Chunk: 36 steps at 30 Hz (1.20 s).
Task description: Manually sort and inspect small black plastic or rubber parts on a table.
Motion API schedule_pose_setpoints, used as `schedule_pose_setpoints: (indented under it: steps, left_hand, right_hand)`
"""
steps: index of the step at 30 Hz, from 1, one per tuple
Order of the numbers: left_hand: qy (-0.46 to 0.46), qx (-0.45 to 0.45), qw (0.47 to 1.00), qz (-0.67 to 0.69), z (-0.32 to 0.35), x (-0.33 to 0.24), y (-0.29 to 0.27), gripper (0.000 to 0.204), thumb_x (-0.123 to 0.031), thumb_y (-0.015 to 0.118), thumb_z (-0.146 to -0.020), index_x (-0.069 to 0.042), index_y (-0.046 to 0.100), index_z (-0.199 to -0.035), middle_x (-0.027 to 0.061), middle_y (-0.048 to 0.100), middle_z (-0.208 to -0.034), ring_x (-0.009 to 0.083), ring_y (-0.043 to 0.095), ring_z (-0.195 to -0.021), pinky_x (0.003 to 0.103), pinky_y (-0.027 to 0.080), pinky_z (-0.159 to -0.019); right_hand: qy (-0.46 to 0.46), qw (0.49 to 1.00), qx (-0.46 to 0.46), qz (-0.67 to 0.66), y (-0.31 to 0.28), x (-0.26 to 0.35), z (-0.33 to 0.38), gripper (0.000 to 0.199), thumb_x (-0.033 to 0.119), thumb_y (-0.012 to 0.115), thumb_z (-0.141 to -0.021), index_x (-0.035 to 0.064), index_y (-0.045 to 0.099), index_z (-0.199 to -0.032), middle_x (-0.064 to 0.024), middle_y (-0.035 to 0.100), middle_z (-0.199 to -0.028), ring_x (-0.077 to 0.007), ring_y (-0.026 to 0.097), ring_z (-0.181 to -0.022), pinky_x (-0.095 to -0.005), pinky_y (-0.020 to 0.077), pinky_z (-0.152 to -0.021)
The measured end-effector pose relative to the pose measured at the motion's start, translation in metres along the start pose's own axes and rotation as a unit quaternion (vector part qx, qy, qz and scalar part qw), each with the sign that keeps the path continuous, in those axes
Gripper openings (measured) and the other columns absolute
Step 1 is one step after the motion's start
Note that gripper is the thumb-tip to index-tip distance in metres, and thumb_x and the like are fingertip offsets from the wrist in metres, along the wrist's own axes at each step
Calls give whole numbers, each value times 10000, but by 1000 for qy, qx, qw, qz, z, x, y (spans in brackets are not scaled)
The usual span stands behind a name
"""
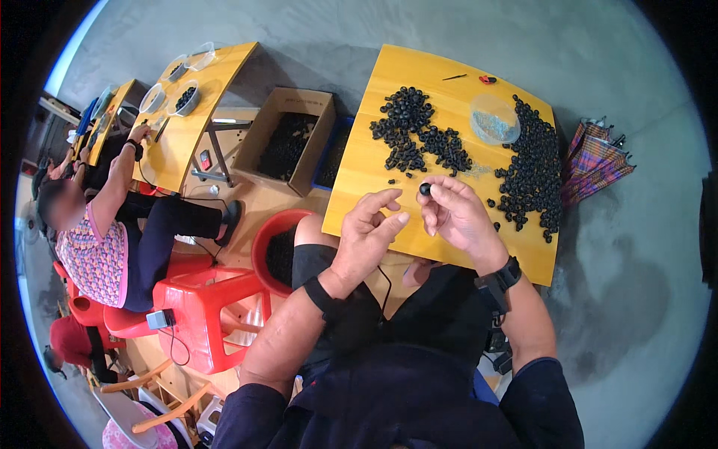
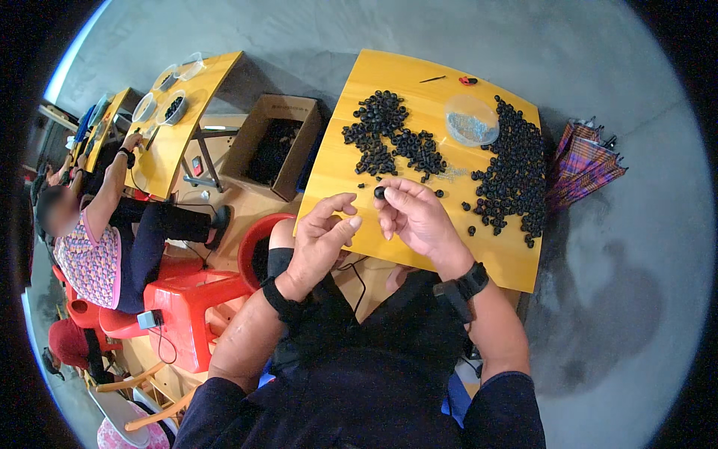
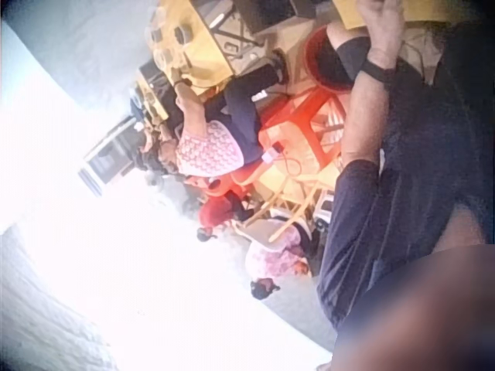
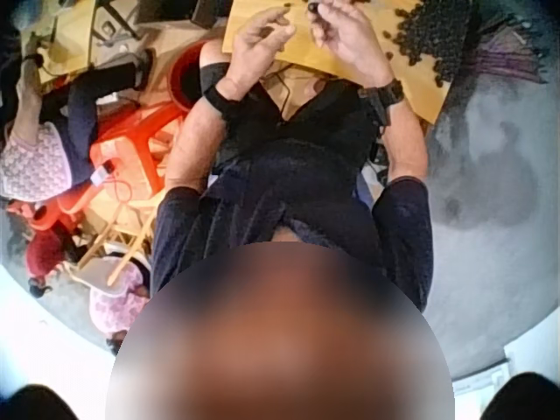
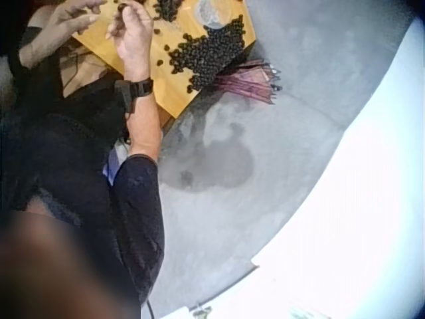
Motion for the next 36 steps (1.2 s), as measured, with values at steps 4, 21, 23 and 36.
schedule_pose_setpoints:
  steps: [4, 21, 23, 36]
  left_hand:
    - [73, 8, 997, 12, 10, -10, 12, 322, -55, 691, -832, -15, 609, -1141, 44, 577, -971, 51, 467, -643, 195, 420, -581]
    - [45, 65, 997, -15, 25, 6, 10, 166, -30, 684, -820, -24, 680, -986, 25, 639, -853, 87, 538, -737, 226, 429, -632]
    - [-16, 78, 997, -4, 29, 10, 7, 142, -18, 673, -826, -16, 674, -968, 13, 641, -852, 73, 541, -721, 214, 432, -630]
    - [-95, 122, 987, 43, 31, 30, 3, 132, 6, 652, -846, 14, 647, -977, -5, 648, -878, 48, 578, -768, 198, 474, -677]
  right_hand:
    - [-10, 1000, 25, -9, 16, -12, 15, 184, 138, 562, -938, 5, 573, -1065, -86, 639, -872, -149, 609, -602, -282, 512, -504]
    - [47, 988, -50, 141, 2, -19, 51, 139, 123, 604, -908, -6, 613, -957, -57, 652, -831, -152, 663, -620, -252, 528, -528]
    - [-16, 943, -113, 313, -37, -15, 39, 163, 145, 617, -889, -9, 627, -943, -78, 660, -838, -189, 667, -642, -285, 532, -557]
    - [-108, 506, -195, 833, -105, 25, 3, 140, 203, 638, -797, 68, 671, -814, -158, 626, -855, -356, 620, -772, -459, 499, -700]
Point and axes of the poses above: each hand's wrist, its own z-axis away from the middle knuckle, its own y-axis out of the palm, x = y × z, the point moved 2 cm from there along -z, towards the middle knuckle
